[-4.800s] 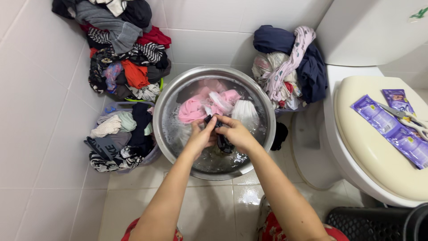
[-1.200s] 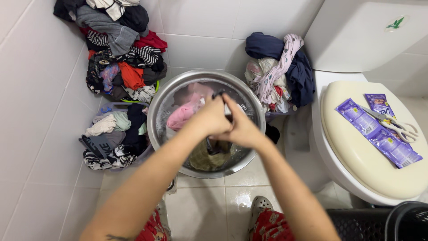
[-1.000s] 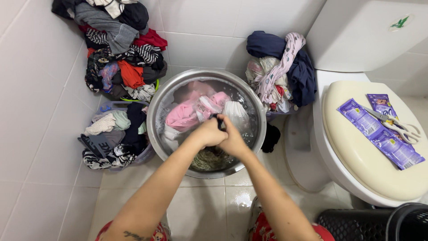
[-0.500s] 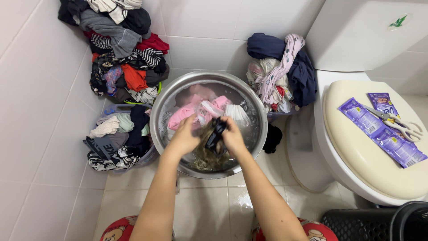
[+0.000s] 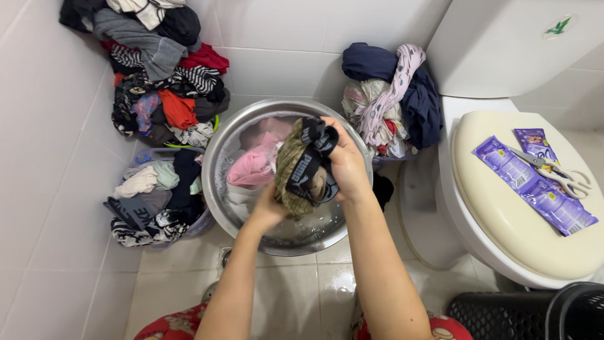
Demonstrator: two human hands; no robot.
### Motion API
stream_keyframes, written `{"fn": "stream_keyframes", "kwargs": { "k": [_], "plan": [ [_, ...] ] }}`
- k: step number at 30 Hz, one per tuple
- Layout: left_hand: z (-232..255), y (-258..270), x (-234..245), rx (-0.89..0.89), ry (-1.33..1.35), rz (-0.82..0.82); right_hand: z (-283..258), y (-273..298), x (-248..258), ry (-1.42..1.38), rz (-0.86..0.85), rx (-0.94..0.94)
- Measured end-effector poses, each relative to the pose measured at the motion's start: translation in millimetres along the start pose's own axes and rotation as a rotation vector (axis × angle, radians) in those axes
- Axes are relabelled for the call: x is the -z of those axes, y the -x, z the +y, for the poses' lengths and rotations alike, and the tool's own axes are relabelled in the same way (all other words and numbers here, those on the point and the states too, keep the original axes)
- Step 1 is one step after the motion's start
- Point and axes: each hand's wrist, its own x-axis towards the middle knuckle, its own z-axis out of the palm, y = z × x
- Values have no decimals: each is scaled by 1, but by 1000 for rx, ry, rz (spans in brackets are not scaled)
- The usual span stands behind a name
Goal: The person hand washes multiple small garments in a metal basin filled with soapy water. They repeatedly submerge, agitate, and wring out items including socks and underwear, then place them into a black laundry basket. The process continues with additional pieces from a nearby pile.
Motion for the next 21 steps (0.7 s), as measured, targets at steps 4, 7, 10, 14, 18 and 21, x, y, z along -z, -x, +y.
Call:
{"fn": "stream_keyframes", "kwargs": {
  "k": [4,7,10,14,18,21],
  "plan": [
    [-32,-7,14,8,-90,202,17,-4,53,75,78,2],
    [-37,-4,30,202,185,260,43,0,103,256,244,-12],
    [-28,0,42,25,86,199,70,10,141,316,265,-114],
    [-15,-1,38,64,-248,241,88,16,160,602,293,-229],
    [-17,0,22,-19,-460,334,91,19,145,1147,357,-147],
    [-27,4,14,44,-574,338,98,25,123,1488,427,204]
  ]
}}
